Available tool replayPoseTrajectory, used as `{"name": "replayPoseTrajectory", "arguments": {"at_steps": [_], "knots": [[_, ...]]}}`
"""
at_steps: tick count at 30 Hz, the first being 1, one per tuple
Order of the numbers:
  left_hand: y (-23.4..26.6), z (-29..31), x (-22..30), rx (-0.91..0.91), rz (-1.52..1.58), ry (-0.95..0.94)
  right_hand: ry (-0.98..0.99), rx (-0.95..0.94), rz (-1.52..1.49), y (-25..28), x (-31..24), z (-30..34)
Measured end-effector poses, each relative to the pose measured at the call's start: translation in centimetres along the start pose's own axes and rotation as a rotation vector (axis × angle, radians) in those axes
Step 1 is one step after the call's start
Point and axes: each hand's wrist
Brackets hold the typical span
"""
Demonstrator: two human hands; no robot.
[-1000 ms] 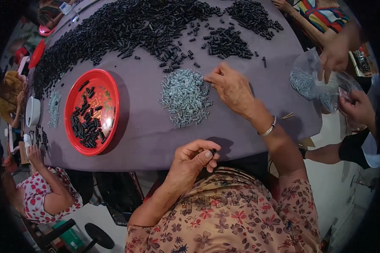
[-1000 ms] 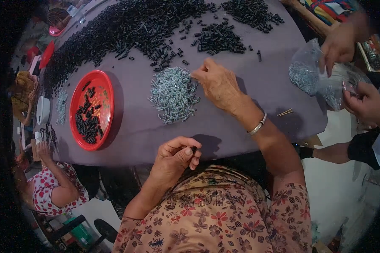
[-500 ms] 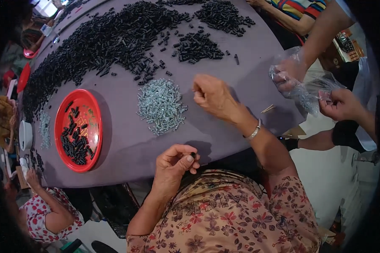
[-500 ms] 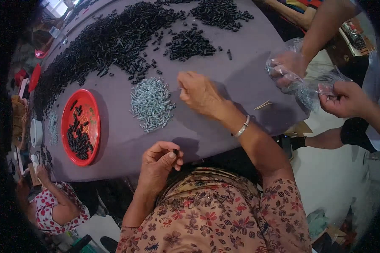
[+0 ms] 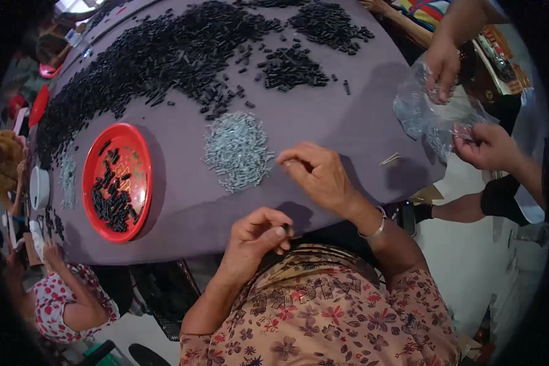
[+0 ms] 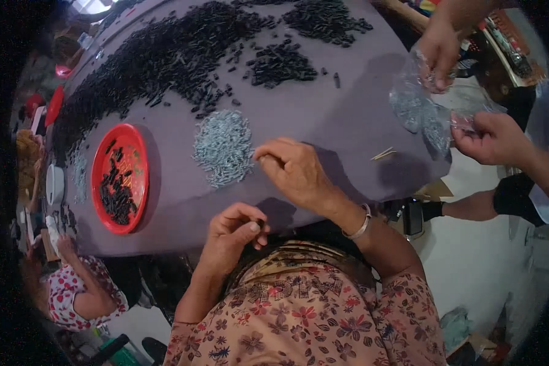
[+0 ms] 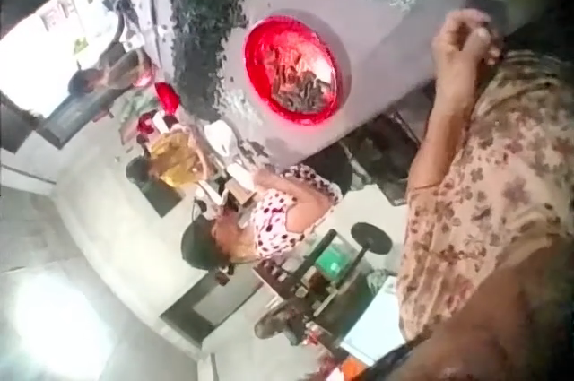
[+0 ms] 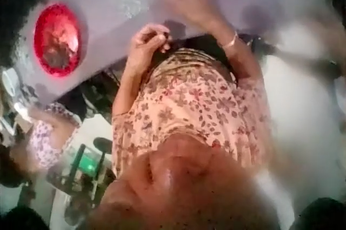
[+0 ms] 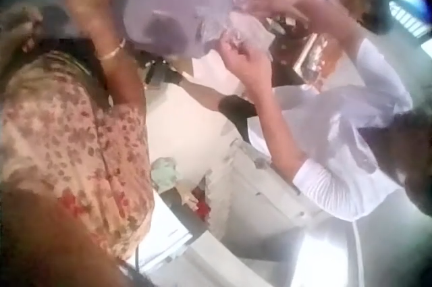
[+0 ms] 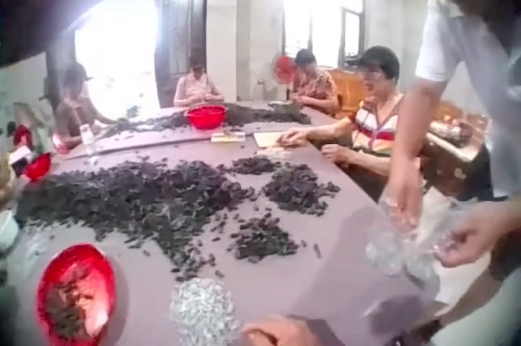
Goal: Assembling small black plastic components by manually inserting metallic pins.
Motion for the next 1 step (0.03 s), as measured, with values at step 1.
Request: {"name": "replayPoseTrajectory", "arguments": {"at_steps": [1], "knots": [[0.36,0.72,-0.05,0.037,0.002,-0.005,0.128,-0.065,0.055,-0.61,-1.45,-0.25]]}}
Point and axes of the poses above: each hand's wrist, its own z-axis away from the middle knuckle, its own y-axis out of the back of the hand, x = y × z, and after that the axes turned 7 degrees about y, right-handed
